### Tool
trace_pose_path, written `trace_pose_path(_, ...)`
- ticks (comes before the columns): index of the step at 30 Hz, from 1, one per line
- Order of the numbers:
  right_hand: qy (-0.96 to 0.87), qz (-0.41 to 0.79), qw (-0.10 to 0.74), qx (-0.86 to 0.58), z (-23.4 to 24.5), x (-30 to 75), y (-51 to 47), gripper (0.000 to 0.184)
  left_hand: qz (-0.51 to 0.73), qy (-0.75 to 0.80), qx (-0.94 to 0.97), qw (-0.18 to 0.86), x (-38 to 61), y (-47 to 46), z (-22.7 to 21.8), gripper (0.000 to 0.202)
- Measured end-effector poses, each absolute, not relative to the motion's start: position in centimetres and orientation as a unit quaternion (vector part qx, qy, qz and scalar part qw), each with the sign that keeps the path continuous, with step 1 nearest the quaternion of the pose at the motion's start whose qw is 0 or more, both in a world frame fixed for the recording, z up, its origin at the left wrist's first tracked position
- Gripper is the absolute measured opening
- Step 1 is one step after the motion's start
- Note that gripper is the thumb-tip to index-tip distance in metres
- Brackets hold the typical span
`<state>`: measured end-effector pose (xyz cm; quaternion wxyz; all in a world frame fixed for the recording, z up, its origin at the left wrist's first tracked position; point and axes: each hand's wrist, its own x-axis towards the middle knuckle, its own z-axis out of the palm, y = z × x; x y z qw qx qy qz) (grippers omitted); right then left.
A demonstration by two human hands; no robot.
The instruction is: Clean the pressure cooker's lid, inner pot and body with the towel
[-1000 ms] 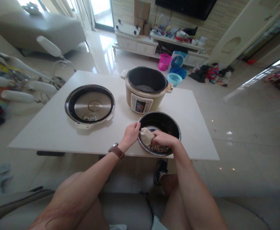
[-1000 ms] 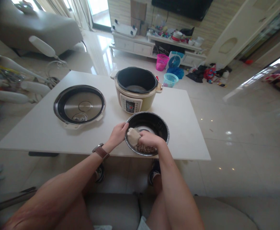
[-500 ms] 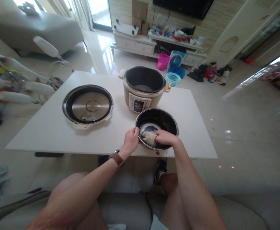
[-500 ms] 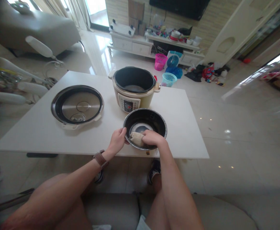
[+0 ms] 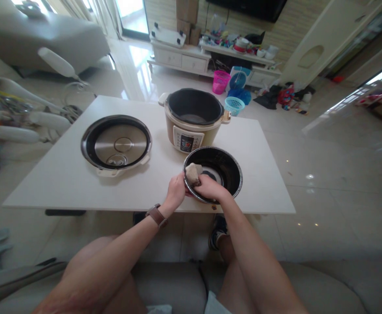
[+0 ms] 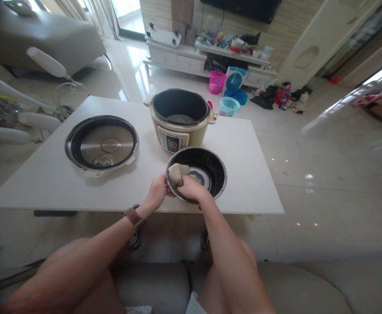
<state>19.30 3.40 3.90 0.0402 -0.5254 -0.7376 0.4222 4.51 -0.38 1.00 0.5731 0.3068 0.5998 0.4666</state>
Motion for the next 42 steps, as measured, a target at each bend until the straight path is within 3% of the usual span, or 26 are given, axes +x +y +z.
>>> trace_pose_path(7, -0.754, 0.332, -0.177, -0.538, 4.9, 20.6, 3.5, 0.03, 0.394, 0.632, 0.41, 0.527, 2.8, 1.4, 0.9, 0.046)
trace_pose_path(11, -0.745, 0.3, -0.208, -0.558, 5.1, 21.0, 3.2, 0.033, 0.401, 0.619, 0.435, 0.517, 2.4, 2.0, 0.9, 0.044)
trace_pose_path(17, -0.757, 0.313, -0.149, -0.553, 4.6, 19.5, 3.0, 0.028, 0.407, 0.608, 0.418, 0.538, 3.0, 2.2, 1.4, 0.042)
trace_pose_path(26, -0.616, 0.399, 0.239, -0.636, 2.1, 17.8, 4.5, 0.03, 0.416, 0.603, 0.391, 0.557, 3.0, 1.4, 1.7, 0.042)
trace_pose_path(29, -0.568, 0.411, 0.312, -0.641, 1.6, 17.9, 4.9, 0.037, 0.417, 0.6, 0.376, 0.57, 3.0, 1.3, 1.7, 0.041)
trace_pose_path(38, -0.647, 0.427, 0.195, -0.601, 3.3, 18.0, 4.2, 0.029, 0.423, 0.596, 0.386, 0.563, 2.9, 1.3, 1.3, 0.041)
trace_pose_path(42, -0.71, 0.426, 0.101, -0.552, 3.6, 18.5, 3.8, 0.027, 0.423, 0.601, 0.389, 0.554, 3.0, 1.3, 1.3, 0.042)
